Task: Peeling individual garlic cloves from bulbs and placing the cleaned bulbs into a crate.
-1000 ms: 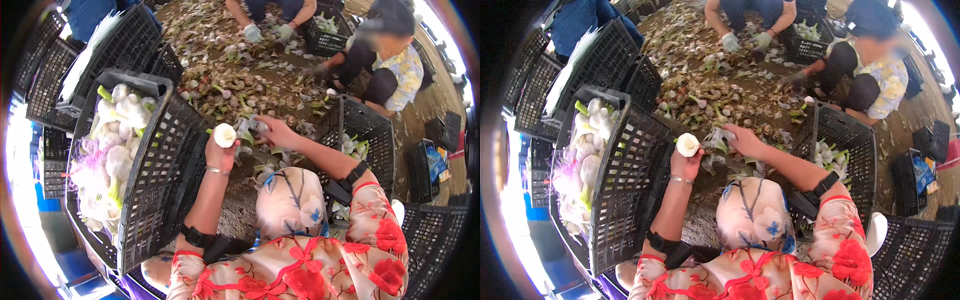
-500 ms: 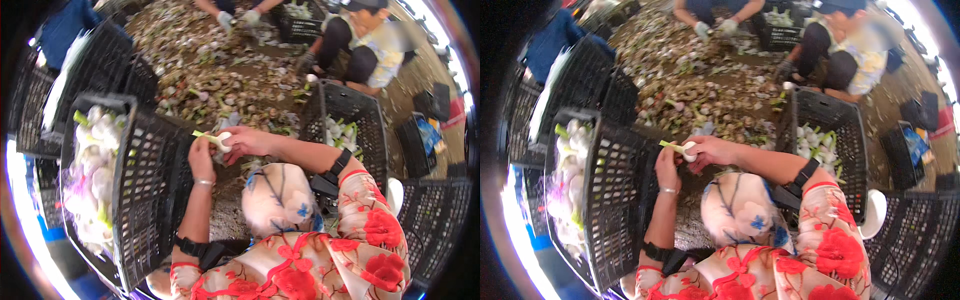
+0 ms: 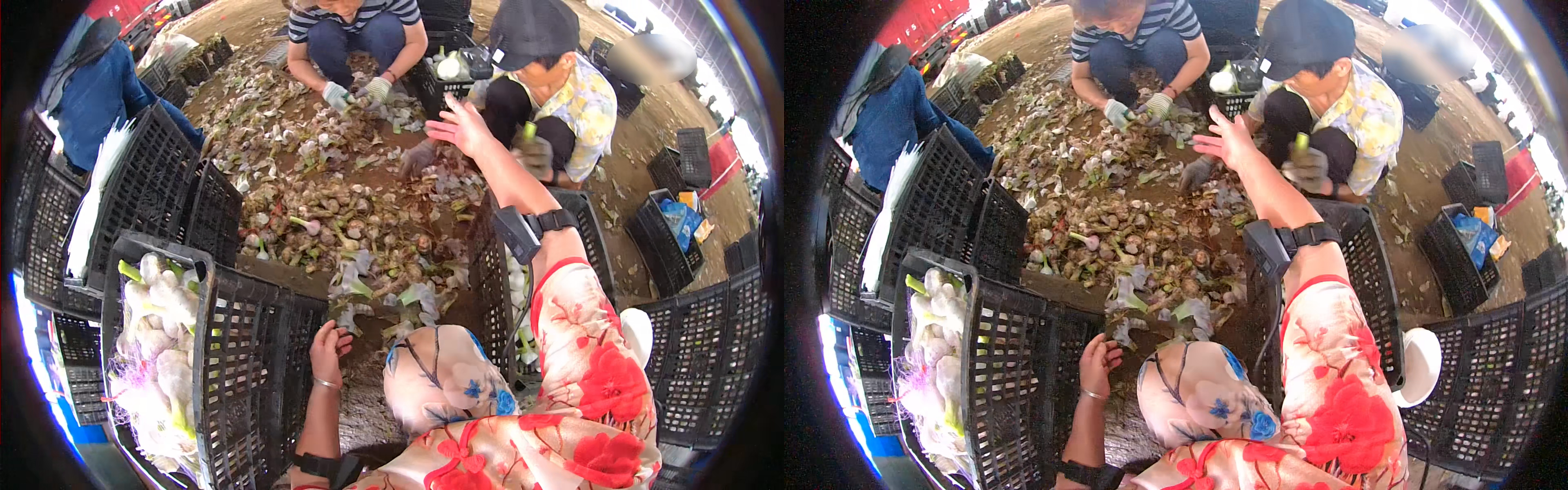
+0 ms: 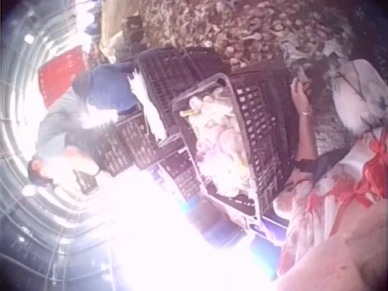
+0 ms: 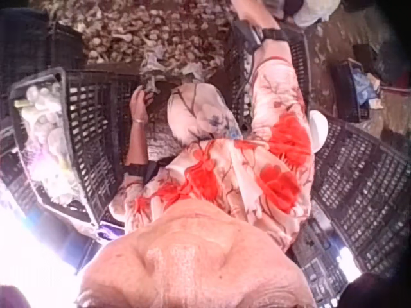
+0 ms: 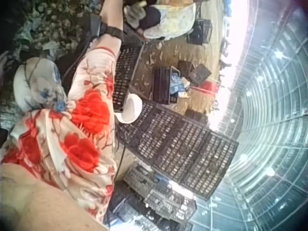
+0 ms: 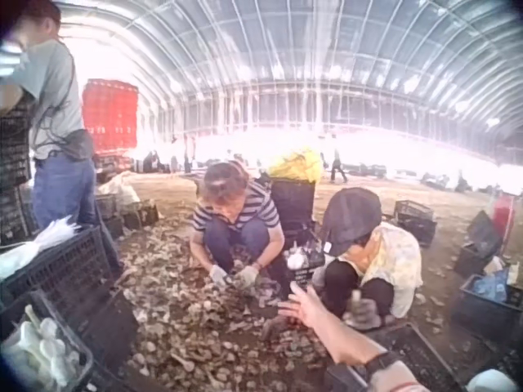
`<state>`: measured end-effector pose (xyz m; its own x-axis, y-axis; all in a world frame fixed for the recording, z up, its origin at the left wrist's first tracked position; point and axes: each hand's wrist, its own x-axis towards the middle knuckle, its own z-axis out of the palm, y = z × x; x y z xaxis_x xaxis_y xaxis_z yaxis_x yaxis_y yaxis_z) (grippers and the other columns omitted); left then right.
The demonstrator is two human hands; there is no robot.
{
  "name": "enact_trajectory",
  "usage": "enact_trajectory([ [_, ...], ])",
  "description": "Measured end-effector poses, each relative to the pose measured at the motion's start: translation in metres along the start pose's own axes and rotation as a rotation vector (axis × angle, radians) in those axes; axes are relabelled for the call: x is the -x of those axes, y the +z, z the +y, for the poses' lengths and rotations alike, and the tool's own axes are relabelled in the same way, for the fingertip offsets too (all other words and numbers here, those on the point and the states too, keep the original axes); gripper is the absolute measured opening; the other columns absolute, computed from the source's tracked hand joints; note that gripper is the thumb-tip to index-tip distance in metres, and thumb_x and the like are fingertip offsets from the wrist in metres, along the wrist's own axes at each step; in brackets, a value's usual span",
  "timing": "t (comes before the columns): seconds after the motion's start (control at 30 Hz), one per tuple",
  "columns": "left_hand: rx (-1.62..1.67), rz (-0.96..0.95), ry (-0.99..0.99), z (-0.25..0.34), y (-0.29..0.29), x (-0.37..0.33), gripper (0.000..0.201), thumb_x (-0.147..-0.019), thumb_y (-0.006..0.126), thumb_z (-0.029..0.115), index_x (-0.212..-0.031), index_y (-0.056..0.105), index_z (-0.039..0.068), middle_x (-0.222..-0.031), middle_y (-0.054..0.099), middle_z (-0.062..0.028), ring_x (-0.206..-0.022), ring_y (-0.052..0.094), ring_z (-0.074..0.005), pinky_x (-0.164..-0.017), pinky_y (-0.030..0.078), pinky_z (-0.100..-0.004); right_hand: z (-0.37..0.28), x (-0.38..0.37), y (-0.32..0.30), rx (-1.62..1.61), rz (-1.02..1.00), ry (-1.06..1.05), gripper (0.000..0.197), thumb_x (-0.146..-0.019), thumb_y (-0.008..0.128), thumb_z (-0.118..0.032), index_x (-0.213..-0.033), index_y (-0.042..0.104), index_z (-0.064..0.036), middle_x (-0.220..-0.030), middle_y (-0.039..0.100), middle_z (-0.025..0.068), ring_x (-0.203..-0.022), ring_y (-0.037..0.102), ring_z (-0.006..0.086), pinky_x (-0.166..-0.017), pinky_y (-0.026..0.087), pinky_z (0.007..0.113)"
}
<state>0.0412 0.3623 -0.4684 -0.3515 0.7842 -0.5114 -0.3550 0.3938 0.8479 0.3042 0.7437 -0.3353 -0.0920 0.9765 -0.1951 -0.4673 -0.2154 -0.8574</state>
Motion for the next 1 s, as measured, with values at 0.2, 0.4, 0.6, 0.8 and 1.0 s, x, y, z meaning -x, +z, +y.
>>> enact_trajectory([
  [0.2, -0.059, -0.051, -0.069, 0.0, 0.007, -0.001, 0.038, -0.082, 0.043, 0.005, -0.12, 0.041, 0.001, -0.104, 0.053, -0.0138, -0.081, 0.059, -0.0215, -0.061, 0.05, -0.0304, 0.075, 0.011, -0.043, 0.411, -0.124, 0.334, 0.038, -0.086, 0.051, -0.027, -0.107, 0.045, 0.0035, -0.098, 0.057, 0.0178, -0.074, 0.061, 0.0254, -0.059, 0.052, 0.036],
  [0.4, -0.48, -0.107, 0.145, -0.04, -0.021, -0.01, 0.043, -0.072, 0.046, -0.002, -0.115, 0.05, 0.003, -0.115, 0.05, -0.0128, -0.098, 0.054, -0.0232, -0.077, 0.047, -0.033, 0.164, 0.035, 0.004, 0.848, -0.328, 0.467, 0.027, -0.084, 0.05, -0.023, -0.09, 0.054, 0.003, -0.081, 0.06, 0.0107, -0.056, 0.058, 0.0197, -0.045, 0.048, 0.034],
  [0.6, -0.619, -0.15, 0.049, -0.042, -0.02, -0.007, 0.038, -0.076, 0.051, 0.005, -0.114, 0.052, 0.006, -0.111, 0.054, -0.0086, -0.101, 0.052, -0.0197, -0.085, 0.042, -0.0299, 0.265, 0.017, -0.009, 1.726, -0.841, 0.353, 0.025, -0.079, 0.051, -0.015, -0.102, 0.056, -0.0075, -0.096, 0.058, 0.0113, -0.078, 0.056, 0.025, -0.064, 0.045, 0.043],
  [0.8, -0.438, -0.128, -0.142, -0.044, -0.026, -0.002, 0.037, -0.08, 0.051, 0.009, -0.117, 0.049, 0.005, -0.112, 0.053, -0.0088, -0.098, 0.053, -0.0158, -0.08, 0.043, -0.0267, 0.282, 0.038, -0.025, 1.954, -0.877, 0.341, 0.061, -0.076, 0.05, -0.01, -0.133, 0.029, -0.0177, -0.112, 0.052, 0.0135, -0.097, 0.052, 0.0284, -0.078, 0.045, 0.041],
  [1.0, -0.308, -0.139, -0.196, -0.026, -0.003, -0.014, 0.036, -0.082, 0.05, 0.009, -0.118, 0.048, 0.006, -0.114, 0.051, -0.0096, -0.09, 0.056, -0.0152, -0.073, 0.046, -0.0266, 0.236, 0.012, -0.054, 1.402, -0.424, 0.383, 0.055, -0.069, 0.058, -0.009, -0.123, 0.044, -0.0078, -0.107, 0.056, 0.0133, -0.087, 0.058, 0.0258, -0.068, 0.05, 0.035],
])
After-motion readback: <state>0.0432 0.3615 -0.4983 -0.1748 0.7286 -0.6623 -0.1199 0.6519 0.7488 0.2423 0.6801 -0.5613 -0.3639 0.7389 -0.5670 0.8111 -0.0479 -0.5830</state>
